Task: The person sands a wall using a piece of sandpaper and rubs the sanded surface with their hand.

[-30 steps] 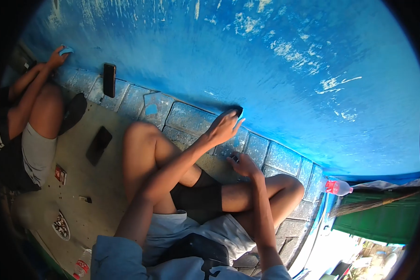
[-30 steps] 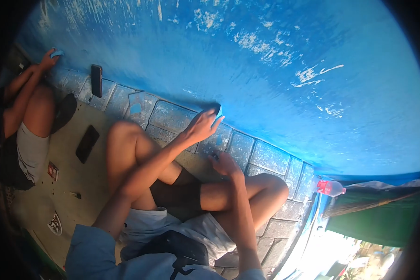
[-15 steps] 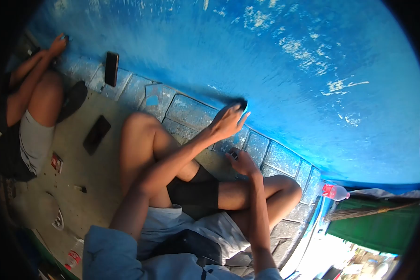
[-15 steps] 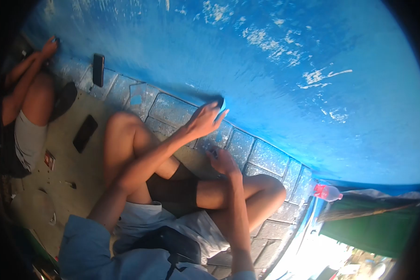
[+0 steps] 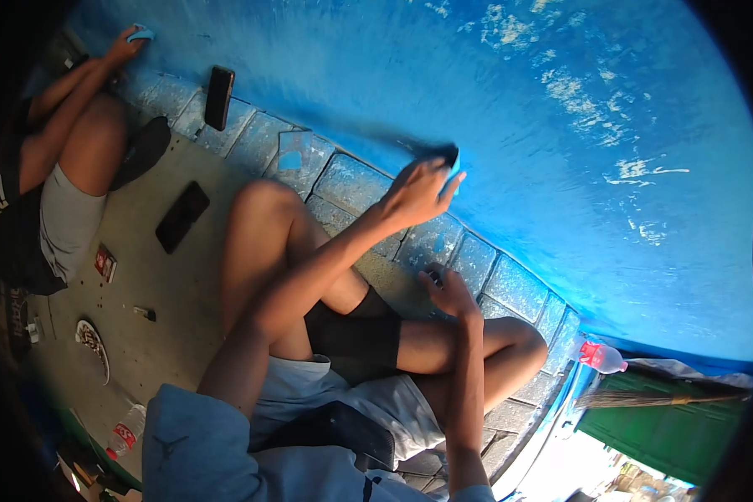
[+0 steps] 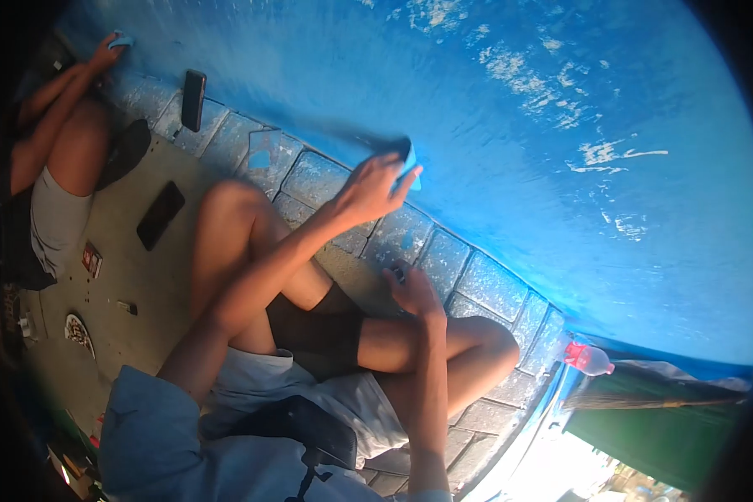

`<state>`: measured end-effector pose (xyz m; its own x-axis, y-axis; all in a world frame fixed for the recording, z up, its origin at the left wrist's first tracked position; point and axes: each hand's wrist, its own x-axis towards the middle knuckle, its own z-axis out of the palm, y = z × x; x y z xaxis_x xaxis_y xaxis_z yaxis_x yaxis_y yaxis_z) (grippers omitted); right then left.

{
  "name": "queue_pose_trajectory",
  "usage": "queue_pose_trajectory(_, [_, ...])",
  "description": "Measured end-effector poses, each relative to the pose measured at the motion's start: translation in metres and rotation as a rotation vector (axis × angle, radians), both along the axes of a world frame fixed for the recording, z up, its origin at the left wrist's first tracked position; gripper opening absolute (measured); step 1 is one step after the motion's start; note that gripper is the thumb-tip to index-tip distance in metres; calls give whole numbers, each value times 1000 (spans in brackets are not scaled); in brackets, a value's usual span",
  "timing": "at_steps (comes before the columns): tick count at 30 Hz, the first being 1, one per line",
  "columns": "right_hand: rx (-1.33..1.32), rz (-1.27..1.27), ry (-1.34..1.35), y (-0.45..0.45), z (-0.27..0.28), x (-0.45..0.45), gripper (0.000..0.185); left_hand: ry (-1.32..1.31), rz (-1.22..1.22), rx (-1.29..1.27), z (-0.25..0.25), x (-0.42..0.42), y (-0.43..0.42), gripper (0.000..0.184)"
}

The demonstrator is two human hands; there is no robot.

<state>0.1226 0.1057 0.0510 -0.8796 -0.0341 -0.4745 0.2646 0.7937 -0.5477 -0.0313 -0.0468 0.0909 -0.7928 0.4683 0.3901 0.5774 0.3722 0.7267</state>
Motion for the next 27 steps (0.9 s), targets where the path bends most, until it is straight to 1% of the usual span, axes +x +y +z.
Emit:
queue_pose_trajectory(1, [-41,-49,-96,-2,6,1,30,14,12,72,3,-5,-3,29])
queue_pose_trajectory(2, [-48,-63,-96,-2,5,2,30,25,21,141,6,-7,-7,27])
queue_pose_trajectory(3, [-38,-53,-71,0,2,2,31,91,10,179,7,-7,-12,23])
queue_pose_trajectory(4, [-28,-39,-42,1,-1,1,32,94,-1,173,-8,-9,-13,23])
queue_pose_trajectory(6, [-23,-24,-3,1,-9,-2,31,195,100,68,-51,-11,-13,23])
queue_pose_trajectory(7, [-10,2,30,0,-12,-3,31,81,47,101,-57,-11,-18,32])
queue_pose_trajectory(9, [19,19,51,-3,-15,-1,32,100,63,70,-61,-15,-23,32])
queue_pose_trajectory(10, [44,25,70,-1,-14,-1,33,117,70,36,-47,-15,-26,33])
queue_pose_trajectory(11, [51,32,70,3,-13,-1,33,20,39,-74,-32,-19,-30,34])
queue_pose_trajectory(12, [46,37,68,4,-12,2,34,78,50,70,-9,-17,-34,32])
queue_pose_trajectory(14, [22,10,65,0,-8,9,35,39,104,-11,19,-21,-44,31])
queue_pose_trajectory(15, [22,6,17,0,-3,7,35,123,131,170,22,-19,-44,30])
queue_pose_trajectory(16, [23,6,-30,0,0,5,36,124,112,161,16,-18,-42,30])
queue_pose_trajectory(18, [34,8,-18,3,-11,3,36,163,123,177,-15,-20,-39,27])
queue_pose_trajectory(19, [56,32,-9,4,-16,1,37,108,118,66,-40,-23,-40,26])
queue_pose_trajectory(22, [75,22,-46,2,-17,-1,38,143,94,14,-56,-28,-42,27])
queue_pose_trajectory(23, [81,34,-49,4,-16,-2,38,199,162,23,-59,-30,-39,29])
queue_pose_trajectory(24, [67,39,-42,3,-10,0,38,195,168,25,-49,-29,-40,29])
queue_pose_trajectory(26, [40,24,-41,1,-3,5,39,40,117,158,3,-26,-47,30])
queue_pose_trajectory(27, [46,22,-54,2,-2,5,40,112,166,218,23,-17,-48,31])
